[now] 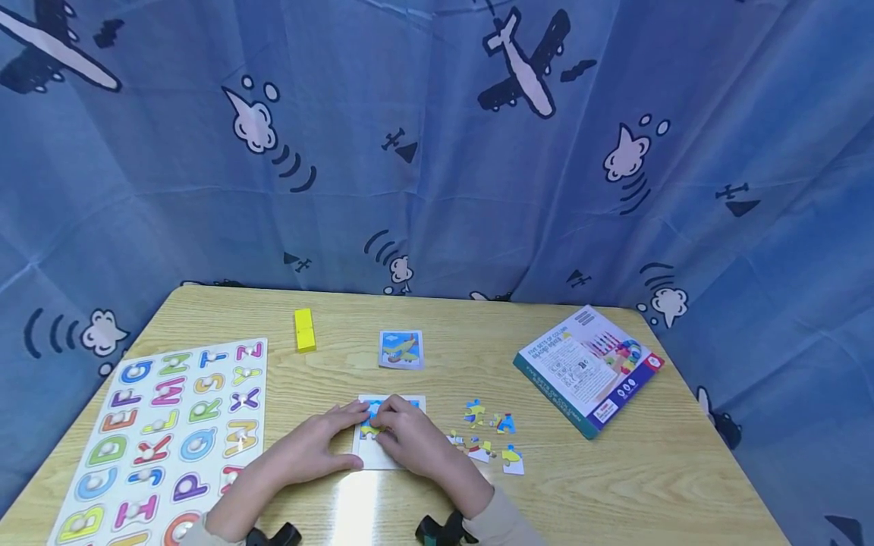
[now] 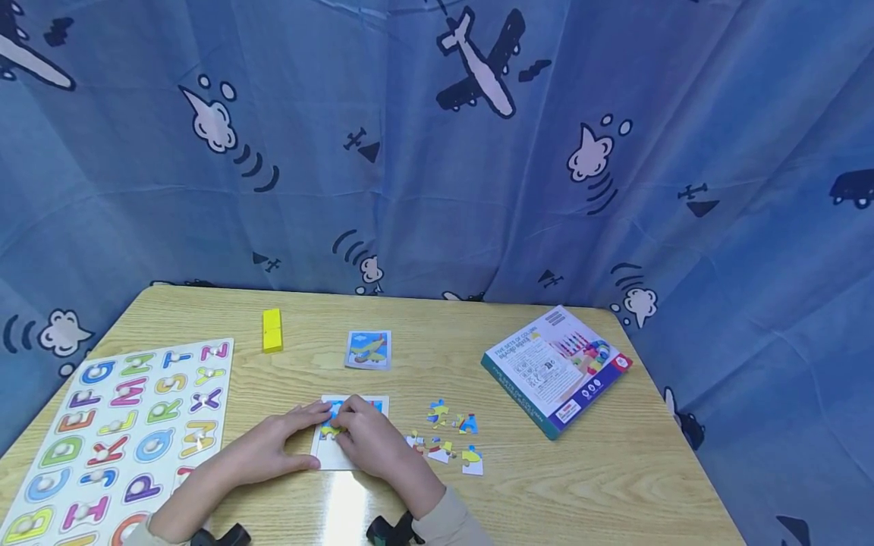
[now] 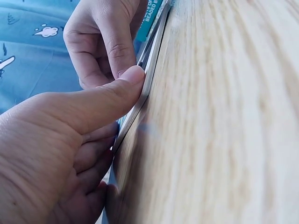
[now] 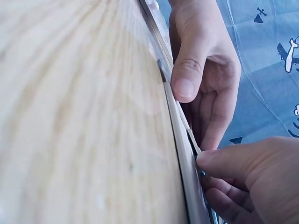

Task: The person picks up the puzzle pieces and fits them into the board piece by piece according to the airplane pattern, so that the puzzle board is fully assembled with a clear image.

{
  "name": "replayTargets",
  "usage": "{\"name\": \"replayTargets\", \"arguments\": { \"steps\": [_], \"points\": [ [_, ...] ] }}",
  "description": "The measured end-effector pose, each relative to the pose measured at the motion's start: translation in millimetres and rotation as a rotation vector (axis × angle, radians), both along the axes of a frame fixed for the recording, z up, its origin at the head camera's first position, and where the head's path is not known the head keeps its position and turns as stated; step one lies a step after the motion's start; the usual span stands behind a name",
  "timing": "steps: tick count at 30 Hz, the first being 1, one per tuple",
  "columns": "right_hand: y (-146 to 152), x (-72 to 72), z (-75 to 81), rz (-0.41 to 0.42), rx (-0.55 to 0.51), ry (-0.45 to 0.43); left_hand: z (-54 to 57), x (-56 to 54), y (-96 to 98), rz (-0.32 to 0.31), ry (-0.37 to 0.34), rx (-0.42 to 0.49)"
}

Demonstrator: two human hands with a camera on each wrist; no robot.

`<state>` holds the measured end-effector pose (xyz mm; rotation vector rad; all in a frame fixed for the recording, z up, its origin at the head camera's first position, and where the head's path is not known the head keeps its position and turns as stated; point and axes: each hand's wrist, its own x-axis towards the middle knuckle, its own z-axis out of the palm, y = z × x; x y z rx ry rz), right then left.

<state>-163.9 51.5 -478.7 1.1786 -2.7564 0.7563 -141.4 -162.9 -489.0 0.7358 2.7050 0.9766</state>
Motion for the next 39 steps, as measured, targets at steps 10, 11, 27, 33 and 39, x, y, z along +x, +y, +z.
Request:
{"name": "replayTargets", "arguments": {
  "steps": [10,11,27,33,39],
  "points": [
    [-0.1,2.9,0.8,-0.011,0.092,0.058,3.5,0.6,-0.1,-0.036,0.024,-0.035],
    [0.2,2.9,0.8,-0.012,0.092,0.063,3.7,0.5,0.0,-0.038,0.027,-0.038],
    [1.3,2.4,-0.4,-0.056,0.045,0.035,6.9,0.4,2.6,-0.096,0.132,-0.072],
    [0.2,2.2,-0.3,-0.069,0.027,0.017,5.2,1.8,5.0,-0.138,0.205,-0.076],
    [2.3,2.6,1.5,-0.055,0.027,-0.015,6.1,3.2,6.1,-0.134,0.183,-0.094]
  ]
}}
